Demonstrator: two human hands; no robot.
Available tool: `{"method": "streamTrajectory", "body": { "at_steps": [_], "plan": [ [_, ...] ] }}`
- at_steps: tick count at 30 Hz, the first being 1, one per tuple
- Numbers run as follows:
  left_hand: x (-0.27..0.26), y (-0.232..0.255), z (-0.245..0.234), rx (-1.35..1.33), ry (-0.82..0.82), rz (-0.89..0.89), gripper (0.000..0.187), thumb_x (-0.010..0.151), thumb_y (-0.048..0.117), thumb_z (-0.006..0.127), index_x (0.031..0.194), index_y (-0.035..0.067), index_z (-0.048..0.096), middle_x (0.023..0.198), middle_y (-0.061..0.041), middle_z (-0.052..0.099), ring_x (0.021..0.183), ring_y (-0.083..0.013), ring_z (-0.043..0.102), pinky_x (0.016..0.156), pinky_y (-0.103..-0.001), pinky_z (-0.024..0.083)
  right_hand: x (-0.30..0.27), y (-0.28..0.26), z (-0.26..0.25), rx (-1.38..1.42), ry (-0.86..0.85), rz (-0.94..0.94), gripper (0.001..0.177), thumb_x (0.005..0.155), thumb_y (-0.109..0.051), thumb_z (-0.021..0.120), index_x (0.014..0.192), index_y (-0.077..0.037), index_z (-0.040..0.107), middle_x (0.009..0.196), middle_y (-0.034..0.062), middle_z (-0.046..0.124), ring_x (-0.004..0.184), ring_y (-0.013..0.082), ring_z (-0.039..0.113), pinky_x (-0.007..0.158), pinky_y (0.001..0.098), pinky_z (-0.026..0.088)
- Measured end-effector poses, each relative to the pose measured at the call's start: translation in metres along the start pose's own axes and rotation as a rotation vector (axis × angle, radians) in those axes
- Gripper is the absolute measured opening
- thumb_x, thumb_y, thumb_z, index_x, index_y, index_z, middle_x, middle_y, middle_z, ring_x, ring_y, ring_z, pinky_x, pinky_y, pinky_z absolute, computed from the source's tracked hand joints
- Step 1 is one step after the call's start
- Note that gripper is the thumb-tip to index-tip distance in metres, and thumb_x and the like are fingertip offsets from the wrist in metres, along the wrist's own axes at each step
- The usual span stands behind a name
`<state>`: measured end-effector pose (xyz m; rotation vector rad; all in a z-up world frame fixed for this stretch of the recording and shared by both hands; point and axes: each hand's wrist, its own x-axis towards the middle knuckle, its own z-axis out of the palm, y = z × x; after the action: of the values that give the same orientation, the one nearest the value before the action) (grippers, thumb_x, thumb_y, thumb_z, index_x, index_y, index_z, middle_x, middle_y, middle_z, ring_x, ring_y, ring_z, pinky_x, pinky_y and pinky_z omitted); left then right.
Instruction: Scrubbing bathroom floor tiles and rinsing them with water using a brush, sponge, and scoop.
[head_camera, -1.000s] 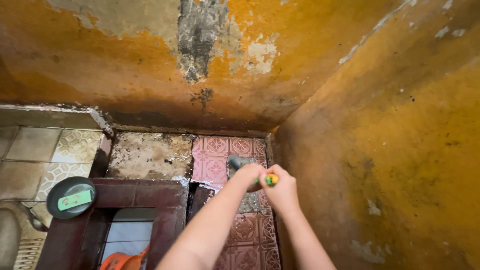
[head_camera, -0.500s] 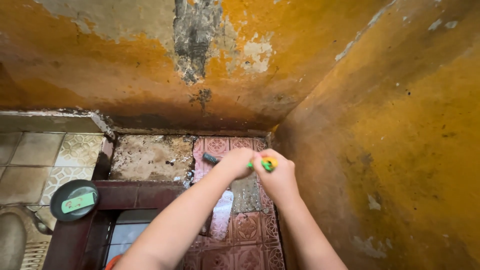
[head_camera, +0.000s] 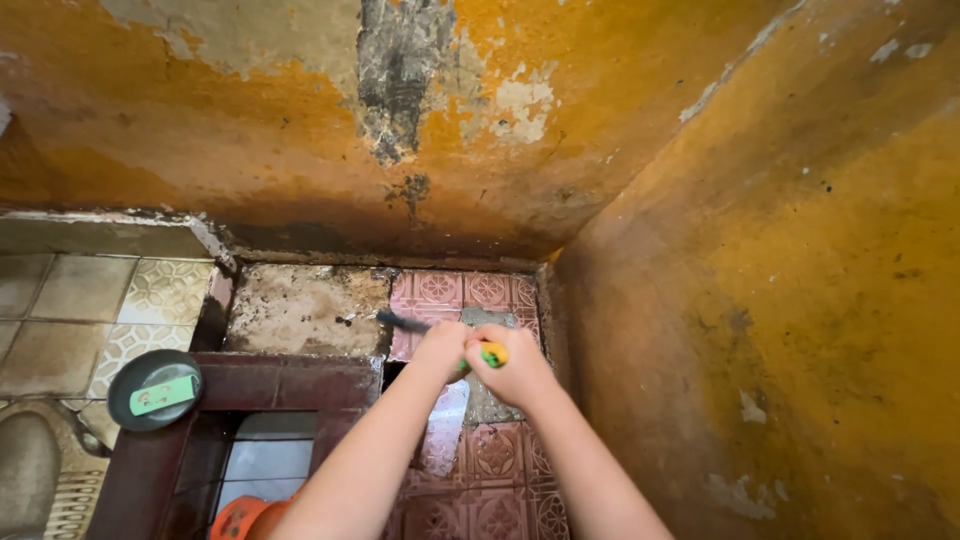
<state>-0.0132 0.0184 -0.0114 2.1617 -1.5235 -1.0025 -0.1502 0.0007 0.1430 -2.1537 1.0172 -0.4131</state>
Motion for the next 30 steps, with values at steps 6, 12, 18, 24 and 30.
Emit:
{"method": "streamTrajectory", "body": {
  "at_steps": [6, 12, 18, 24, 30],
  "plan": [
    [-0.021, 0.028, -0.031, 0.071, -0.065, 0.044, 0.026, 0.080, 0.028, 0.065, 0.100, 0.017, 0.078, 0.104, -0.013, 0.077, 0.108, -0.0362, 0.073, 0.097, -0.051, 0.058, 0.003, -0.046, -0.047, 0.081, -0.035, 0.120, 0.017, 0.079, -0.028, 0.069, 0.081, -0.021, 0.084, 0.063, 0.0148, 0.070, 0.062, 0.0176, 0.065, 0.061, 0.0302, 0.053],
    [-0.058, 0.089, -0.083, -0.214, 0.068, 0.262, 0.018, 0.082, 0.012, 0.063, 0.096, 0.015, 0.073, 0.093, -0.015, 0.076, 0.103, -0.0378, 0.072, 0.085, -0.051, 0.057, -0.006, -0.029, -0.051, 0.011, 0.202, 0.293, 0.014, 0.080, -0.033, 0.074, 0.083, -0.023, 0.084, 0.061, 0.0107, 0.070, 0.062, 0.0177, 0.068, 0.059, 0.0313, 0.053],
    [0.009, 0.078, -0.006, -0.356, 0.034, 0.247, 0.019, 0.081, 0.015, 0.062, 0.095, 0.009, 0.073, 0.101, -0.017, 0.076, 0.110, -0.0364, 0.070, 0.094, -0.050, 0.056, -0.014, -0.025, -0.048, -0.179, 0.331, 0.447, 0.026, 0.086, -0.049, 0.068, 0.086, -0.026, 0.082, 0.069, 0.0096, 0.074, 0.074, 0.0268, 0.076, 0.068, 0.0421, 0.059],
    [0.066, 0.040, 0.092, -0.303, -0.173, 0.139, 0.029, 0.083, 0.022, 0.063, 0.106, 0.018, 0.079, 0.120, -0.013, 0.075, 0.123, -0.0320, 0.066, 0.106, -0.046, 0.054, -0.023, 0.065, 0.023, -0.377, 0.327, 0.258, 0.034, 0.090, -0.045, 0.063, 0.095, -0.016, 0.080, 0.072, 0.0200, 0.073, 0.077, 0.0385, 0.076, 0.070, 0.0482, 0.061],
    [-0.026, 0.114, -0.008, -0.085, -0.231, 0.146, 0.037, 0.088, 0.026, 0.051, 0.108, 0.007, 0.076, 0.121, -0.018, 0.073, 0.120, -0.0342, 0.068, 0.104, -0.046, 0.056, -0.041, 0.023, -0.035, -0.177, 0.275, 0.422, 0.026, 0.086, -0.041, 0.066, 0.085, -0.020, 0.081, 0.066, 0.0161, 0.072, 0.075, 0.0334, 0.075, 0.066, 0.0449, 0.056]
  ]
}}
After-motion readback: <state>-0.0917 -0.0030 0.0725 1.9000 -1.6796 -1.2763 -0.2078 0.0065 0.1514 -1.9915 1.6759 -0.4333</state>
